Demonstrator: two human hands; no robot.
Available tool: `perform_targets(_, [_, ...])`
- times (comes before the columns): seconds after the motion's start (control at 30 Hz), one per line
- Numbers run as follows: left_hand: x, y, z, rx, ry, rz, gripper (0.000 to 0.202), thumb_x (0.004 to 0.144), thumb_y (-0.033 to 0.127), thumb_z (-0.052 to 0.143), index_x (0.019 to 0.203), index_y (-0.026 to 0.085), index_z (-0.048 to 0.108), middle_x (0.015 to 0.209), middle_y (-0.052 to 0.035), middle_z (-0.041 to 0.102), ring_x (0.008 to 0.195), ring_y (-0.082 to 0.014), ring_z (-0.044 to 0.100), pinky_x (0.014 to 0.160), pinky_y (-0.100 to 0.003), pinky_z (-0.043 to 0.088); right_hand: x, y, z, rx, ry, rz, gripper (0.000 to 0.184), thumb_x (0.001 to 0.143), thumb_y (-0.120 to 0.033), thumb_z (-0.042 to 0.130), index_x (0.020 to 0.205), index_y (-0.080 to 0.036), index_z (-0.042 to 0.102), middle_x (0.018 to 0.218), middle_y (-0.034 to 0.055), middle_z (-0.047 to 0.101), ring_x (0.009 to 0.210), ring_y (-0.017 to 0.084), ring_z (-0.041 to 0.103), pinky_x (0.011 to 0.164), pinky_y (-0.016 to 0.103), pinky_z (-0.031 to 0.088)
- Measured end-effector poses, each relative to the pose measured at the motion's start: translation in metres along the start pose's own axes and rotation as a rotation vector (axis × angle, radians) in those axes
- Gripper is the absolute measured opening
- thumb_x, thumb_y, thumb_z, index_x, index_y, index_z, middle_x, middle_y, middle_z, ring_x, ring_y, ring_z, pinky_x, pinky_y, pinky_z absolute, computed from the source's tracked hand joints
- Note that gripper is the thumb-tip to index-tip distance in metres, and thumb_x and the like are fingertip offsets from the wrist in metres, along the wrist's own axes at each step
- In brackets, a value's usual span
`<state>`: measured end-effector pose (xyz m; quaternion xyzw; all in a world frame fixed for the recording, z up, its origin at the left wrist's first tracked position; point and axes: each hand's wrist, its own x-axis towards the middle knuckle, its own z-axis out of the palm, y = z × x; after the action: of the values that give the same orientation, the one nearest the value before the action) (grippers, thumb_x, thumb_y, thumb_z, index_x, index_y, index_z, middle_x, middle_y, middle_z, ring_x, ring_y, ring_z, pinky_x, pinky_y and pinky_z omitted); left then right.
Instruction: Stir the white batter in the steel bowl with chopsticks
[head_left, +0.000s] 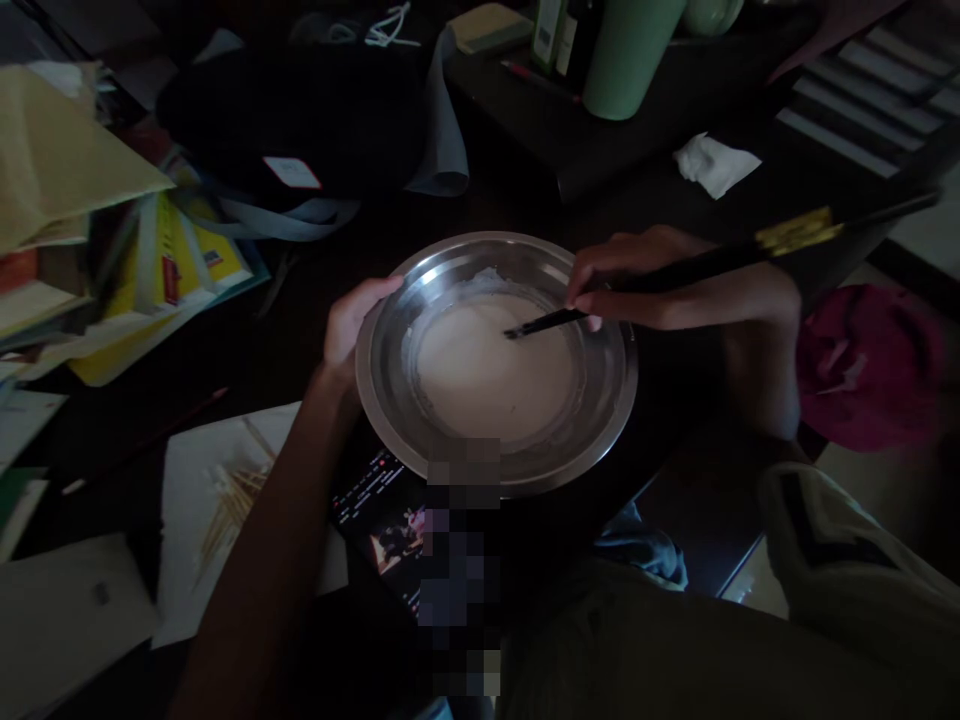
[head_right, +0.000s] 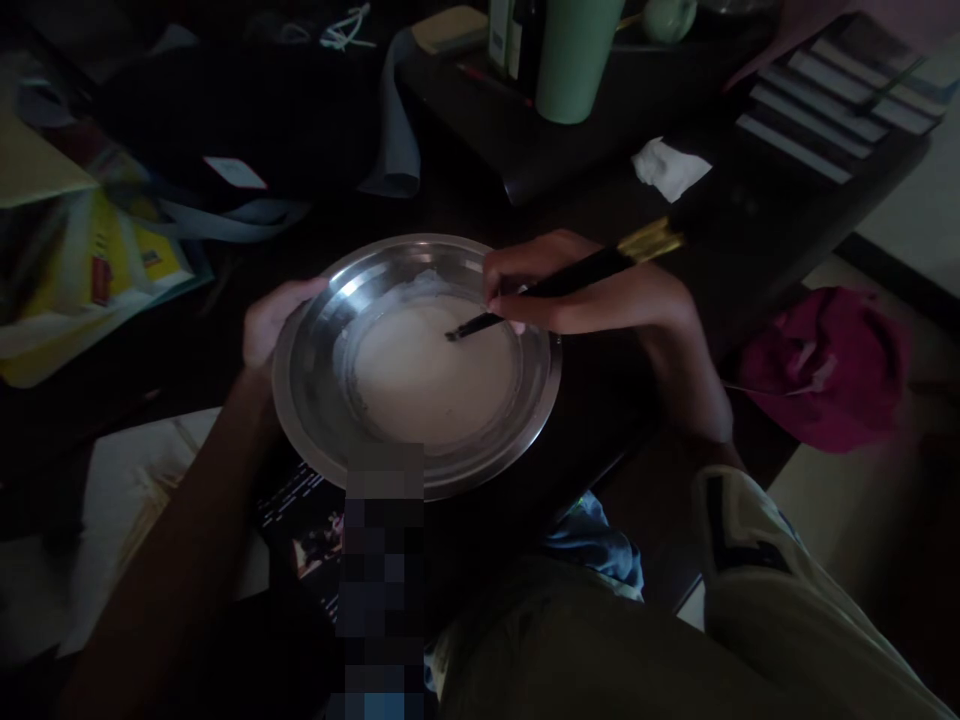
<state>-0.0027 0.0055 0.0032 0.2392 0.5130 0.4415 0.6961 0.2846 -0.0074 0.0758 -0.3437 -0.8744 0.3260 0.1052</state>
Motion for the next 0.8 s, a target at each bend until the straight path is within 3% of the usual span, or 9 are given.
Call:
perform_targets(0.1, [0.001, 0.000, -0.002, 0.013, 0.000, 0.002, 0.023, 0.086, 0.026, 0.053, 0.071, 0.020, 0.069, 0.057, -0.0012, 0.067, 0.077, -0.0210, 0.072, 0.068, -0.030, 0.057, 0.000, 0.000, -0.002, 0.109, -0.190, -0.063, 0.021, 0.096, -0.037, 0.054, 0.094, -0.018, 0.065, 0.077, 0.0018, 0.067, 0.073, 0.013, 0.061, 0.067, 0.026, 0.046])
perform_targets(0.17, [0.002, -0.001, -0.002, 0.008, -0.012, 0.014, 0.023, 0.086, 0.026, 0.053, 0.071, 0.019, 0.069, 0.057, -0.0014, 0.067, 0.075, -0.0208, 0.071, 0.068, -0.030, 0.057, 0.006, 0.000, 0.008, 0.134, -0.238, -0.139, 0.026, 0.097, -0.040, 0.054, 0.096, -0.017, 0.065, 0.085, 0.0032, 0.069, 0.079, 0.013, 0.062, 0.071, 0.025, 0.046])
perform_targets(0.3, [0.000, -0.001, 0.000, -0.003, -0.037, 0.034, 0.028, 0.087, 0.026, 0.052, 0.066, 0.018, 0.067, 0.054, -0.0018, 0.064, 0.069, -0.0198, 0.069, 0.064, -0.031, 0.056, 0.014, 0.001, 0.021, 0.011, -0.047, -0.137, 0.026, 0.095, -0.040, 0.055, 0.106, -0.018, 0.064, 0.102, 0.0046, 0.070, 0.093, 0.017, 0.062, 0.082, 0.030, 0.047])
perform_targets(0.4, [-0.001, 0.000, 0.001, 0.004, -0.018, 0.026, 0.026, 0.087, 0.025, 0.053, 0.065, 0.019, 0.067, 0.053, -0.0016, 0.063, 0.067, -0.0189, 0.068, 0.061, -0.029, 0.055, 0.006, 0.001, 0.008, -0.054, 0.065, -0.005, 0.018, 0.093, -0.037, 0.057, 0.102, -0.023, 0.064, 0.093, 0.0027, 0.070, 0.087, 0.017, 0.061, 0.079, 0.031, 0.047])
perform_targets(0.5, [-0.002, 0.000, 0.001, 0.007, -0.004, 0.004, 0.026, 0.088, 0.027, 0.052, 0.069, 0.020, 0.068, 0.058, -0.0023, 0.066, 0.073, -0.0199, 0.070, 0.064, -0.029, 0.055, -0.001, -0.001, -0.003, 0.001, -0.028, 0.007, 0.021, 0.095, -0.038, 0.055, 0.096, -0.020, 0.065, 0.082, 0.0032, 0.069, 0.078, 0.015, 0.061, 0.069, 0.028, 0.046])
perform_targets(0.57, [-0.002, 0.001, 0.002, 0.017, 0.005, 0.008, 0.026, 0.088, 0.026, 0.051, 0.069, 0.019, 0.068, 0.057, -0.0014, 0.065, 0.073, -0.0188, 0.070, 0.065, -0.027, 0.055, 0.001, -0.001, 0.000, 0.077, -0.159, -0.068, 0.026, 0.097, -0.040, 0.053, 0.097, -0.017, 0.065, 0.082, 0.0036, 0.069, 0.077, 0.013, 0.062, 0.068, 0.026, 0.045])
perform_targets(0.63, [-0.002, 0.000, 0.002, 0.006, -0.009, 0.022, 0.026, 0.088, 0.024, 0.051, 0.070, 0.018, 0.067, 0.055, -0.0005, 0.064, 0.072, -0.0189, 0.070, 0.068, -0.028, 0.056, 0.007, -0.001, 0.011, 0.114, -0.211, -0.148, 0.030, 0.098, -0.042, 0.052, 0.100, -0.016, 0.064, 0.090, 0.0045, 0.069, 0.081, 0.012, 0.062, 0.071, 0.025, 0.045])
perform_targets(0.73, [-0.001, 0.000, 0.003, -0.023, -0.030, 0.036, 0.026, 0.089, 0.025, 0.049, 0.070, 0.017, 0.065, 0.052, 0.0007, 0.062, 0.074, -0.0203, 0.071, 0.073, -0.032, 0.058, 0.014, 0.001, 0.022, 0.063, -0.095, -0.175, 0.031, 0.098, -0.041, 0.052, 0.105, -0.014, 0.064, 0.101, 0.0060, 0.068, 0.090, 0.013, 0.062, 0.077, 0.025, 0.044])
perform_targets(0.8, [0.001, -0.001, 0.002, -0.021, -0.039, 0.044, 0.025, 0.089, 0.024, 0.049, 0.071, 0.017, 0.066, 0.052, 0.0009, 0.061, 0.073, -0.0193, 0.071, 0.074, -0.032, 0.058, 0.011, 0.003, 0.018, 0.023, -0.009, -0.144, 0.029, 0.099, -0.039, 0.052, 0.104, -0.012, 0.063, 0.096, 0.0057, 0.068, 0.088, 0.013, 0.061, 0.075, 0.025, 0.043])
